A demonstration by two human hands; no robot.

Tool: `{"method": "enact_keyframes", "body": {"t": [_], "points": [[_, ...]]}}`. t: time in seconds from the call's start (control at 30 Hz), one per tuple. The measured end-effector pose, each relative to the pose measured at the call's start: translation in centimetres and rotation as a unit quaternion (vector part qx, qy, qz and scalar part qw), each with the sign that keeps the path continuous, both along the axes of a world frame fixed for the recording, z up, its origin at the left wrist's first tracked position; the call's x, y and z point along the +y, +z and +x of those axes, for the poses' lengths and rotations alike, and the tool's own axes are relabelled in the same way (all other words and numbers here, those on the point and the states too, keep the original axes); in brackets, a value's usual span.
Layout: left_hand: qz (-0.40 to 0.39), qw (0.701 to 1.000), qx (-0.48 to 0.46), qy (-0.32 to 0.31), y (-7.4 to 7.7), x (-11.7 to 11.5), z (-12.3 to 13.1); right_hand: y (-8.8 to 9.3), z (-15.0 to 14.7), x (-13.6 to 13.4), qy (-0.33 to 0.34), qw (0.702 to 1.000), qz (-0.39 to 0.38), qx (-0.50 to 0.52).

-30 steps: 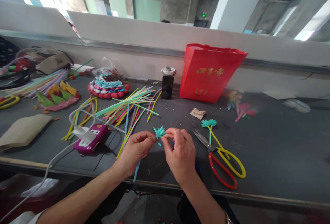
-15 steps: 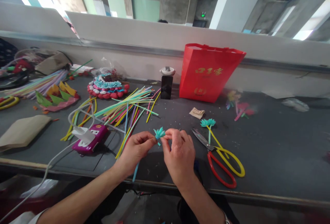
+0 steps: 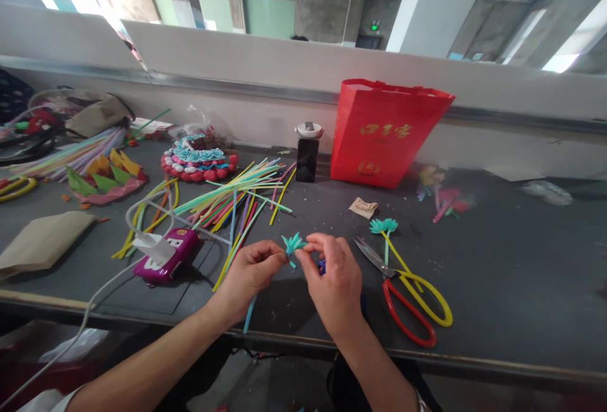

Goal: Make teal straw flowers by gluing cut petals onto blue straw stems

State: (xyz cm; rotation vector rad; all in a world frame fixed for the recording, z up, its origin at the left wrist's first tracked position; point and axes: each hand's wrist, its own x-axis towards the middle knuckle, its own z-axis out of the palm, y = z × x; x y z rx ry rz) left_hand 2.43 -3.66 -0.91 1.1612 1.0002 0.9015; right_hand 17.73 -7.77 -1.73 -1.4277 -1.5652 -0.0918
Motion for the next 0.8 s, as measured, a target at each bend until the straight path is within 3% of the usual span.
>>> {"method": "enact_keyframes", "body": {"t": [0.13, 0.33, 0.53, 0.8], "points": [[-0.097, 0.992, -0.081, -0.021, 0.14, 0.25, -0.28, 0.26, 0.49, -0.27, -0.022, 0.999, 0.01, 0.042], [-0.147, 0.977, -0.144, -0.053, -0.37, 0.7, -0.61, 0.84, 0.43, -0.31, 0.009, 1.0, 0.011, 0.008], [-0.159, 0.973, -0.147, -0.076, -0.34, 0.62, -0.54, 0.78, 0.09, -0.12, 0.051, 0.998, 0.019, -0.005], [-0.134, 0.982, -0.11, -0.073, -0.24, 0.28, -0.45, 0.66, 0.07, -0.17, 0.057, 0.998, 0.023, -0.018]]}}
